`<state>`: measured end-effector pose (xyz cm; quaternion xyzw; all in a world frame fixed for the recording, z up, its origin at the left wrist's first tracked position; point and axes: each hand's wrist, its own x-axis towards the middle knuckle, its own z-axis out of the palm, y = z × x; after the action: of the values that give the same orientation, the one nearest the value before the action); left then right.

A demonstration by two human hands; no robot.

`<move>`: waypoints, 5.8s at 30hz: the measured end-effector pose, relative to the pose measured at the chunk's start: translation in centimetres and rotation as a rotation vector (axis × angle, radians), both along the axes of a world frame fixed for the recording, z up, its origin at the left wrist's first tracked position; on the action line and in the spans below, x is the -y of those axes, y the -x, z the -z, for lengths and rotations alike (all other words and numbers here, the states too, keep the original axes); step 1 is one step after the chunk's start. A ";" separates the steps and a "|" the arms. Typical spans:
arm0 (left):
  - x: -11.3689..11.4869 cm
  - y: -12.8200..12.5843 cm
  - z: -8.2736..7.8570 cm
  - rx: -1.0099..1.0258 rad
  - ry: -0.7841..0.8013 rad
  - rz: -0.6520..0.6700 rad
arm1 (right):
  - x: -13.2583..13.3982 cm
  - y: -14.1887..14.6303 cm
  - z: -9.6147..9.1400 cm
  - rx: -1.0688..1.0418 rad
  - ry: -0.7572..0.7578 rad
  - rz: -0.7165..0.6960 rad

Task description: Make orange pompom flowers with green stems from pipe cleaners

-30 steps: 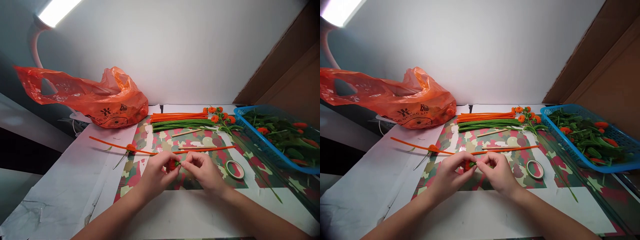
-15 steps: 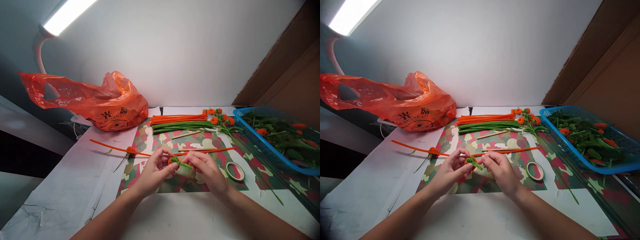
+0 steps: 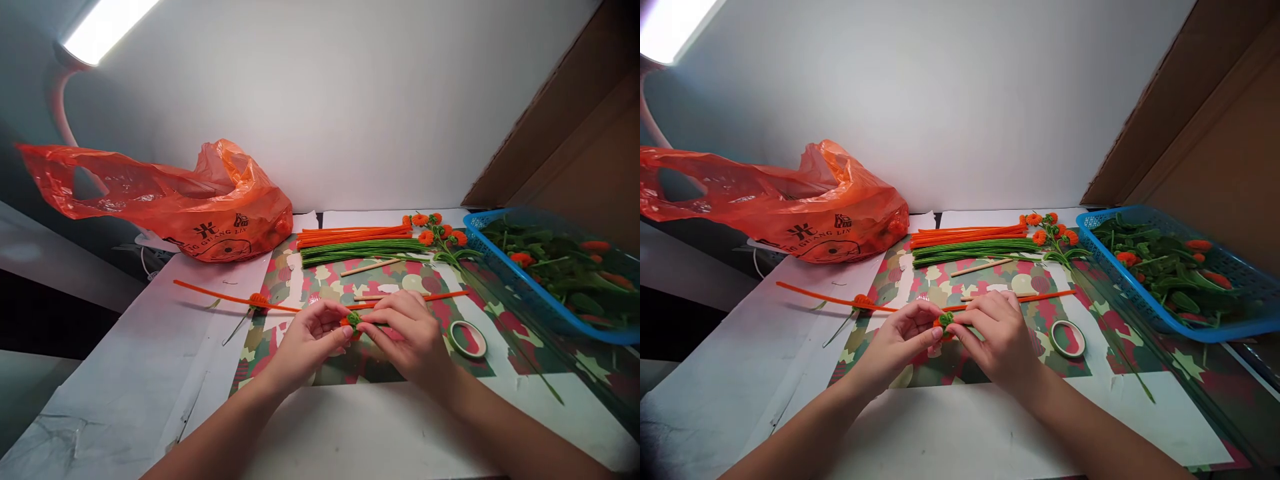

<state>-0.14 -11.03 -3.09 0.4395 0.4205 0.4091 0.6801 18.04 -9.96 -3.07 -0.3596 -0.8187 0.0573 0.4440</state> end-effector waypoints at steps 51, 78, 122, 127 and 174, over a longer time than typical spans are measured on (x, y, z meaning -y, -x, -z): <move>-0.1 -0.6 0.9 0.128 0.125 -0.106 | 0.4 1.0 0.9 -0.278 0.426 -0.098; 0.2 -0.6 0.5 0.190 0.077 -0.114 | 0.4 1.1 1.0 -0.225 0.183 -0.004; -0.3 -0.9 0.9 0.105 0.036 -0.121 | 0.2 1.0 0.1 -0.439 0.940 -0.116; -0.1 -1.0 1.3 0.077 -0.038 -0.109 | 0.3 0.9 0.0 -0.210 0.744 -0.097; -0.6 -0.8 0.9 0.178 0.258 -0.183 | 0.3 1.4 1.1 -0.181 0.366 -0.005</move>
<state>0.68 -10.46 -4.02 0.2705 0.4461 0.4492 0.7253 16.67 -10.30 -4.20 -0.4255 -0.7523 0.2382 0.4430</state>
